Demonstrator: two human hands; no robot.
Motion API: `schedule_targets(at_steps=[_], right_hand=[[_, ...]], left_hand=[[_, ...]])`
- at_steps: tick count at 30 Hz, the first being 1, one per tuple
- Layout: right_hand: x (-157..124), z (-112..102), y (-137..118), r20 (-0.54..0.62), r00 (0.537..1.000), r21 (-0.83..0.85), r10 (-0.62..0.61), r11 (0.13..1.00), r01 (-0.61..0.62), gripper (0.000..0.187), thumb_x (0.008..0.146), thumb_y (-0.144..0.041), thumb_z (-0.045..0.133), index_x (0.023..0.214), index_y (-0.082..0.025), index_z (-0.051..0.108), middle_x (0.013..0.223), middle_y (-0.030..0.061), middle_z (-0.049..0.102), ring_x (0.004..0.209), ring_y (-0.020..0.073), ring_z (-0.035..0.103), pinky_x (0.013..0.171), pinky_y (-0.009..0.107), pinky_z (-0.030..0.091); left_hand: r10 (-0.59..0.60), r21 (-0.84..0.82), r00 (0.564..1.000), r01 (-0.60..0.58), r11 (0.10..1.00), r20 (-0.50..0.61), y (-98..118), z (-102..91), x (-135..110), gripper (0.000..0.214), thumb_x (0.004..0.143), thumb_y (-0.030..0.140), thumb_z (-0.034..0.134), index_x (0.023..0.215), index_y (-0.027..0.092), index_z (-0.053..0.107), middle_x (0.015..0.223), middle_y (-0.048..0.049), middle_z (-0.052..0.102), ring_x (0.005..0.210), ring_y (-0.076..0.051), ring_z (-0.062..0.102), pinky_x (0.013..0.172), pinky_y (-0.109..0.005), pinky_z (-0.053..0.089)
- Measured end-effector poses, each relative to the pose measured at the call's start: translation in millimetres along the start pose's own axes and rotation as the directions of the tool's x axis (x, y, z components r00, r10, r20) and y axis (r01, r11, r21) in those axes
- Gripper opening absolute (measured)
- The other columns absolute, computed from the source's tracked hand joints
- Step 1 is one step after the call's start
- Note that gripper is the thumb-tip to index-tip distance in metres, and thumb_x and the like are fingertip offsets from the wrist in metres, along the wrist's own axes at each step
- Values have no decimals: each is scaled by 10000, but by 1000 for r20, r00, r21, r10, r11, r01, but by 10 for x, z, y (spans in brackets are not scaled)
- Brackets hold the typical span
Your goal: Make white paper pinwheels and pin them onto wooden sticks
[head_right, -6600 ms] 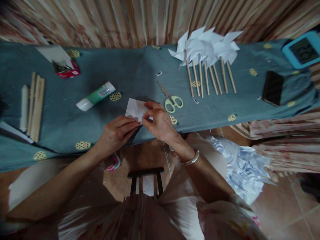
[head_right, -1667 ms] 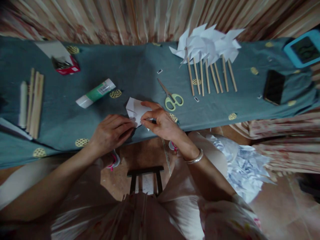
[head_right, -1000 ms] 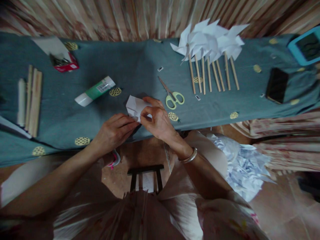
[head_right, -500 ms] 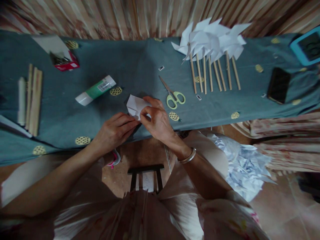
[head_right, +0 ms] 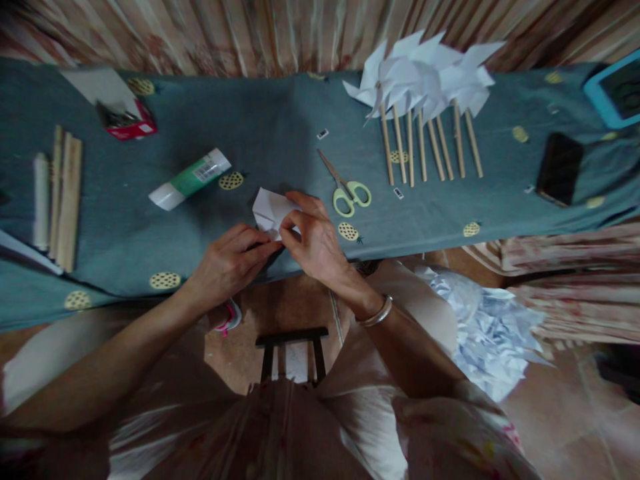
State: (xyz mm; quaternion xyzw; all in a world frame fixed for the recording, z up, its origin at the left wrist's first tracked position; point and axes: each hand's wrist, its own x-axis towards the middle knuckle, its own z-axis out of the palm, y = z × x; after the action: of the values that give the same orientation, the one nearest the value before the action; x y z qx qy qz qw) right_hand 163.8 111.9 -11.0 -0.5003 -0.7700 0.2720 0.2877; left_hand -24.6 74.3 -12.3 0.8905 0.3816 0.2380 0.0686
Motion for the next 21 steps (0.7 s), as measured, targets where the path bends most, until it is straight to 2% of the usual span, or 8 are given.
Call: schedule_targets(at_steps=[4, 14, 21], right_hand=[[6, -2, -6, 4, 1000, -14, 1, 1000, -1, 113, 837, -161, 606, 745, -217, 639, 1325, 83, 617, 1286, 252, 527, 1105, 439, 419], [-15, 20, 24, -24, 1000, 22, 1, 1000, 0, 87, 817, -160, 639, 773, -234, 625, 1295, 20, 626, 1287, 239, 519, 1117, 456, 414], [-2, -5, -7, -10, 1000, -1, 14, 1000, -14, 54, 814, -167, 629, 786, -213, 631, 1299, 74, 610, 1282, 266, 530, 1107, 485, 436]], left_hand=[[-19, -28, 1000, 19, 999, 3, 1, 14, -1, 243, 992, 179, 456, 1049, 132, 688, 904, -87, 666, 841, -179, 586, 736, -317, 529], [-23, -55, 1000, 22, 998, -18, -9, 17, 3, 218, 973, 166, 494, 1060, 120, 688, 894, -87, 664, 825, -179, 590, 709, -302, 526], [-16, -37, 1000, 15, 999, -19, -26, 40, -9, 238, 976, 163, 472, 1086, 138, 682, 888, -75, 658, 825, -179, 584, 708, -301, 522]])
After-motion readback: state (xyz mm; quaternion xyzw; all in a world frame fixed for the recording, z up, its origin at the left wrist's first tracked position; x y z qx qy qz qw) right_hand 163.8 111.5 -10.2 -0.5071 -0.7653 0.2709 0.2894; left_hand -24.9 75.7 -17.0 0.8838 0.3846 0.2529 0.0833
